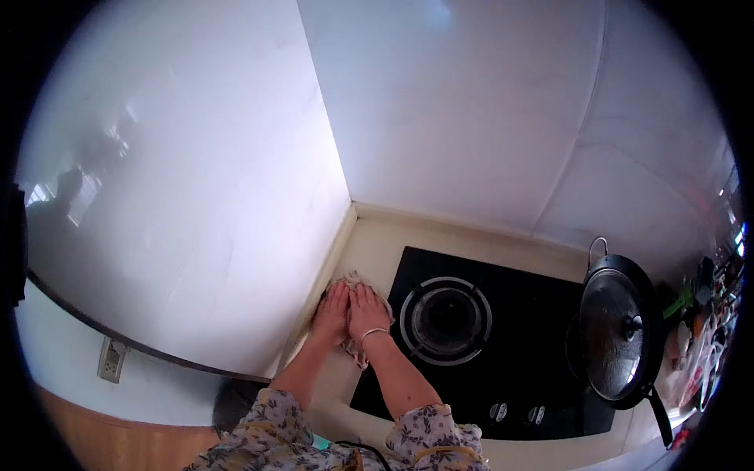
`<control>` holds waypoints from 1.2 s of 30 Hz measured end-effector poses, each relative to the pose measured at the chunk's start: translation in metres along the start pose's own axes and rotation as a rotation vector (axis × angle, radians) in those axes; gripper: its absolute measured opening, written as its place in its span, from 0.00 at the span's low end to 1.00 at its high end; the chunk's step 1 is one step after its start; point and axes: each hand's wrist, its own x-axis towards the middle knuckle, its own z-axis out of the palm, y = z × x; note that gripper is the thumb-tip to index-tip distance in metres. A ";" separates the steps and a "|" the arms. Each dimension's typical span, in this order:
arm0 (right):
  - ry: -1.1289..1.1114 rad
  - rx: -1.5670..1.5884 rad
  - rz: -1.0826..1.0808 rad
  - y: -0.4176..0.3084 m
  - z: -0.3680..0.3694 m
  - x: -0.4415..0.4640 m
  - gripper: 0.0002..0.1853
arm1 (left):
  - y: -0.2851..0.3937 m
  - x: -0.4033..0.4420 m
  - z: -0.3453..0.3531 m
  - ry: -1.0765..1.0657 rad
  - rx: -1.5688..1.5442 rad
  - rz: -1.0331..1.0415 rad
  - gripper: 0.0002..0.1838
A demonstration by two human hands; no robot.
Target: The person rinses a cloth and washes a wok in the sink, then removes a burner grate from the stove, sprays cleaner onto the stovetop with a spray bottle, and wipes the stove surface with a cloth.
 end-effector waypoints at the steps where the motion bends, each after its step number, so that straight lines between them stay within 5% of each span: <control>1: -0.030 0.014 0.001 0.000 -0.003 -0.001 0.27 | 0.000 -0.002 0.000 -0.015 0.003 -0.011 0.31; 16: -0.085 -0.096 -0.113 -0.016 -0.003 -0.089 0.28 | 0.022 -0.107 -0.015 0.025 0.063 0.075 0.33; 25: -0.080 -0.137 -0.203 -0.053 -0.023 -0.222 0.29 | 0.063 -0.229 -0.050 -0.139 -0.036 0.144 0.35; 36: -0.119 -0.061 -0.134 -0.019 -0.030 -0.193 0.30 | 0.078 -0.179 -0.047 -0.137 -0.048 0.207 0.36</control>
